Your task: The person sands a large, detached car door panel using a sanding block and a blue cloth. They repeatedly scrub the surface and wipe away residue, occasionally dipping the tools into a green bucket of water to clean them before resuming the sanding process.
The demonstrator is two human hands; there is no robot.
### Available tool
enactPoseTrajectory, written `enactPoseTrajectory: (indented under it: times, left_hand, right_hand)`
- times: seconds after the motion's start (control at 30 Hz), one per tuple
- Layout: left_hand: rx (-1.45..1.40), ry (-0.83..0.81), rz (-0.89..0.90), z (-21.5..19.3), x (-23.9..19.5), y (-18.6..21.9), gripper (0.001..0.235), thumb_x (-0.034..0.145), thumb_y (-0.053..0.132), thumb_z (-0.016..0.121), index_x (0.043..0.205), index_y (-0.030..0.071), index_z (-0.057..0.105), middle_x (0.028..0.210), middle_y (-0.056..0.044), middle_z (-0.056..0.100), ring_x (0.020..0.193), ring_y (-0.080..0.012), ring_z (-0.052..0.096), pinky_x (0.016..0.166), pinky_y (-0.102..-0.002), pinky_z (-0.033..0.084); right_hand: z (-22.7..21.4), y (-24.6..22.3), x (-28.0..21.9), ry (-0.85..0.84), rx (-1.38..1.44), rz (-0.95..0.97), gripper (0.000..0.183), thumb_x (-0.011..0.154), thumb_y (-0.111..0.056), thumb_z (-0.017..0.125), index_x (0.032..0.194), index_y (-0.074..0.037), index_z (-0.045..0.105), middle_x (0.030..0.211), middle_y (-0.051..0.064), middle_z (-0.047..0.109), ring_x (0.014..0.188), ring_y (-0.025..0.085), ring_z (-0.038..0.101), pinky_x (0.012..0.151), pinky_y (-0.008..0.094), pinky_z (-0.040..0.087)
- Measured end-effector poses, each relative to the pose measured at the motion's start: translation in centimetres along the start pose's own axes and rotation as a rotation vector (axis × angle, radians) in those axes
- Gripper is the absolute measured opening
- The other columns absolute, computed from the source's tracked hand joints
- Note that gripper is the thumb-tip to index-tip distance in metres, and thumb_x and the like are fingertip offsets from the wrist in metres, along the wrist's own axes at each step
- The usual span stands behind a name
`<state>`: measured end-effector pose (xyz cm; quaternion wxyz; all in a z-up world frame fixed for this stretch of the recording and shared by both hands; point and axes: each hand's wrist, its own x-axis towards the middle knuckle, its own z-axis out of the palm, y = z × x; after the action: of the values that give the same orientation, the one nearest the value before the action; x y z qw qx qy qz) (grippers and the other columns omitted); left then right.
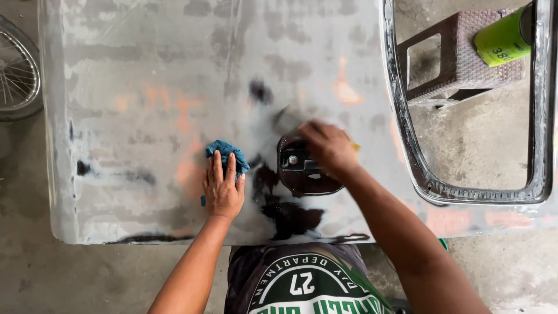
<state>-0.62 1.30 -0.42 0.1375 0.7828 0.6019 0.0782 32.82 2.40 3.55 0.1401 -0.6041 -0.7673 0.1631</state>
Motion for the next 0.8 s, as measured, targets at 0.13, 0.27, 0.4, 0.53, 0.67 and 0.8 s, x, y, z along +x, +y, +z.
enactPoseTrajectory:
  times: [0.13, 0.27, 0.4, 0.53, 0.67, 0.8]
  left_hand:
    - [-0.009, -0.010, -0.003, -0.3, -0.3, -0.2, 0.064, 0.102, 0.040, 0.053, 0.161, 0.021, 0.035, 0.168, -0.017, 0.022, 0.152, -0.0399, 0.026, 0.120, -0.057, 0.023]
    - [-0.012, -0.011, -0.010, -0.4, -0.2, 0.4, 0.063, 0.103, 0.039, 0.054, 0.160, 0.019, 0.037, 0.168, -0.017, 0.024, 0.152, -0.0391, 0.027, 0.121, -0.057, 0.023]
    - [0.002, -0.019, -0.023, -1.2, -2.7, -1.0, 0.061, 0.103, 0.037, 0.053, 0.160, 0.017, 0.039, 0.167, -0.017, 0.026, 0.152, -0.0381, 0.029, 0.121, -0.058, 0.024]
    - [0.013, 0.101, -0.088, -1.2, -4.7, -4.8, 0.060, 0.101, 0.036, 0.056, 0.156, 0.012, 0.045, 0.166, -0.020, 0.031, 0.150, -0.0410, 0.034, 0.119, -0.061, 0.025]
    - [-0.019, 0.167, -0.160, -1.5, -6.4, -9.1, 0.062, 0.098, 0.034, 0.061, 0.154, 0.009, 0.050, 0.165, -0.023, 0.035, 0.149, -0.0423, 0.038, 0.119, -0.062, 0.028]
    - [-0.060, 0.164, -0.062, -2.3, -6.2, -10.8, 0.059, 0.101, 0.034, 0.061, 0.153, 0.008, 0.050, 0.165, -0.024, 0.035, 0.149, -0.0438, 0.038, 0.120, -0.062, 0.028]
  right_hand:
    - [1.3, 6.7, 0.4, 0.262, -0.056, 0.635, 0.060, 0.090, -0.029, 0.077, 0.145, -0.024, 0.054, 0.140, 0.017, 0.055, 0.123, 0.041, 0.053, 0.097, 0.054, 0.046]
    - [2.8, 7.0, 3.2, 0.484, -0.079, 0.728, 0.073, 0.082, -0.023, 0.080, 0.147, -0.018, 0.049, 0.137, 0.024, 0.053, 0.118, 0.046, 0.051, 0.095, 0.056, 0.045]
    - [4.3, -3.0, 6.6, 0.324, -0.045, 0.361, 0.068, 0.087, -0.012, 0.071, 0.152, -0.024, 0.051, 0.146, 0.020, 0.051, 0.121, 0.041, 0.055, 0.097, 0.051, 0.051]
    - [4.9, -12.2, 5.8, -0.114, -0.039, -0.183, 0.057, 0.091, -0.022, 0.068, 0.146, -0.024, 0.054, 0.144, 0.015, 0.052, 0.115, 0.037, 0.058, 0.092, 0.051, 0.052]
    - [5.0, -10.0, 5.4, -0.109, -0.040, -0.270, 0.057, 0.095, -0.017, 0.062, 0.151, -0.025, 0.051, 0.150, 0.013, 0.053, 0.123, 0.037, 0.058, 0.103, 0.049, 0.051]
    - [6.0, -3.5, 8.4, 0.210, -0.183, 0.117, 0.063, 0.100, -0.014, 0.068, 0.158, -0.016, 0.045, 0.146, 0.014, 0.054, 0.129, 0.041, 0.053, 0.108, 0.054, 0.044]
